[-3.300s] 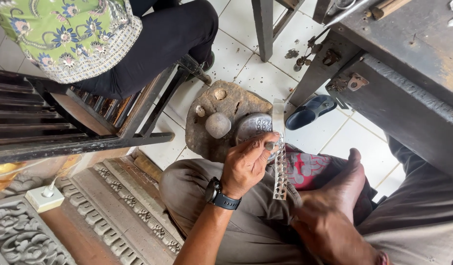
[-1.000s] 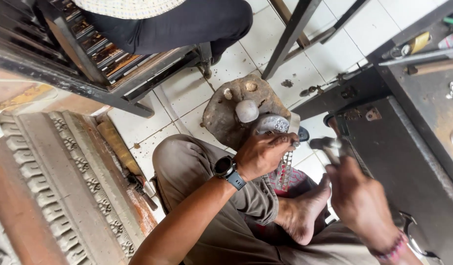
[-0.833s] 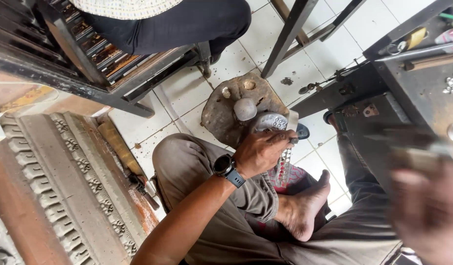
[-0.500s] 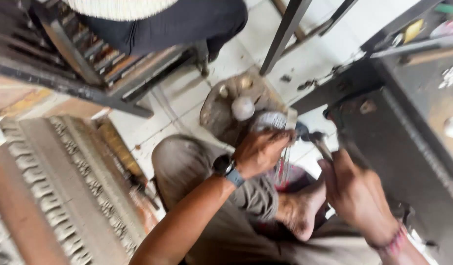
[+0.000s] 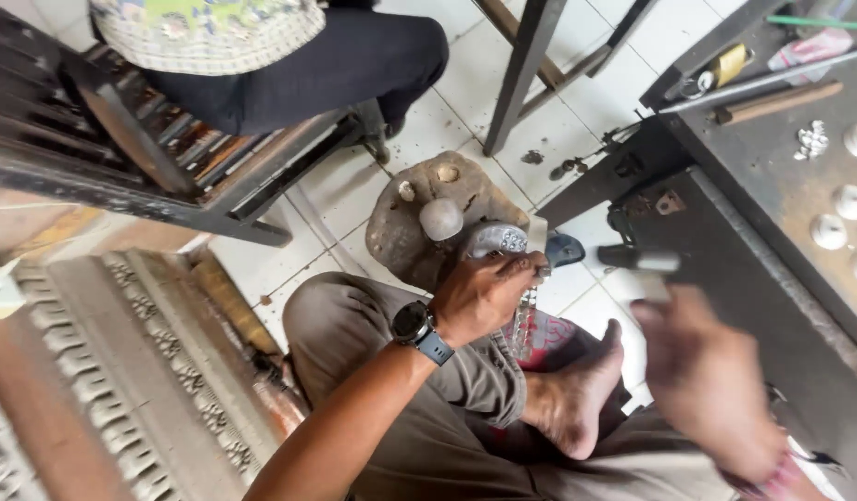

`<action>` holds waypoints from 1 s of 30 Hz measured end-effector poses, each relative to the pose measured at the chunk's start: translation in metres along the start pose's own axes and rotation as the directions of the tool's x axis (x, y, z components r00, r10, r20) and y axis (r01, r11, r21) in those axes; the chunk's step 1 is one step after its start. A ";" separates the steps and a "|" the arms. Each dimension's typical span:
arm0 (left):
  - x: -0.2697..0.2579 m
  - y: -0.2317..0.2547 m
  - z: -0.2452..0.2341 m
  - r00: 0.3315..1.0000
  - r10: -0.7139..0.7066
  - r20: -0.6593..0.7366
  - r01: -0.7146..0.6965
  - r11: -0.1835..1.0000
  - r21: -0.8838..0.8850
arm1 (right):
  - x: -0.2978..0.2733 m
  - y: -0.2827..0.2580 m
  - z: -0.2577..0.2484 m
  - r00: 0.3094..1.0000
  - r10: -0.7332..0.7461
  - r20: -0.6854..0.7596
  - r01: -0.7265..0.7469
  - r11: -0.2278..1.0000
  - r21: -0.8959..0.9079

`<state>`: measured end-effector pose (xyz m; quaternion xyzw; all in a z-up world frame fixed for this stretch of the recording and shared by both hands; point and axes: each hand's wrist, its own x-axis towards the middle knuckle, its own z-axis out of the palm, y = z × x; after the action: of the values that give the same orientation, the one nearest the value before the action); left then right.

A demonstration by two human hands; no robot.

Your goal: The person is using a hammer and a punch to create a decorative pattern on a thin metal strip at a jewelry workshop.

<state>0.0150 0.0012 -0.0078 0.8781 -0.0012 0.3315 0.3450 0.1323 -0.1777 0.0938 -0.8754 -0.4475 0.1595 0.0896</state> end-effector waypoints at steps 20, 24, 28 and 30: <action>-0.012 0.003 0.005 0.991 -0.072 0.113 0.074 0.997 -0.013 | 0.031 -0.011 0.101 0.894 0.448 -0.005 -0.254 0.516 0.818; -0.022 -0.009 0.015 0.992 -0.077 0.103 0.075 0.997 0.018 | 0.052 -0.012 0.135 0.887 0.457 0.066 -0.231 0.316 0.920; -0.013 -0.005 0.010 0.995 -0.074 0.072 0.074 0.997 -0.004 | 0.057 -0.013 0.133 0.857 0.507 0.093 -0.208 0.174 0.963; -0.009 -0.003 0.009 0.997 -0.060 0.048 0.061 0.998 -0.011 | 0.059 -0.014 0.128 0.845 0.524 0.105 -0.222 0.165 0.961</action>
<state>0.0138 -0.0043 -0.0196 0.8832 0.0150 0.2999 0.3604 0.1082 -0.1195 -0.0330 -0.7366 -0.0135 0.2985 0.6067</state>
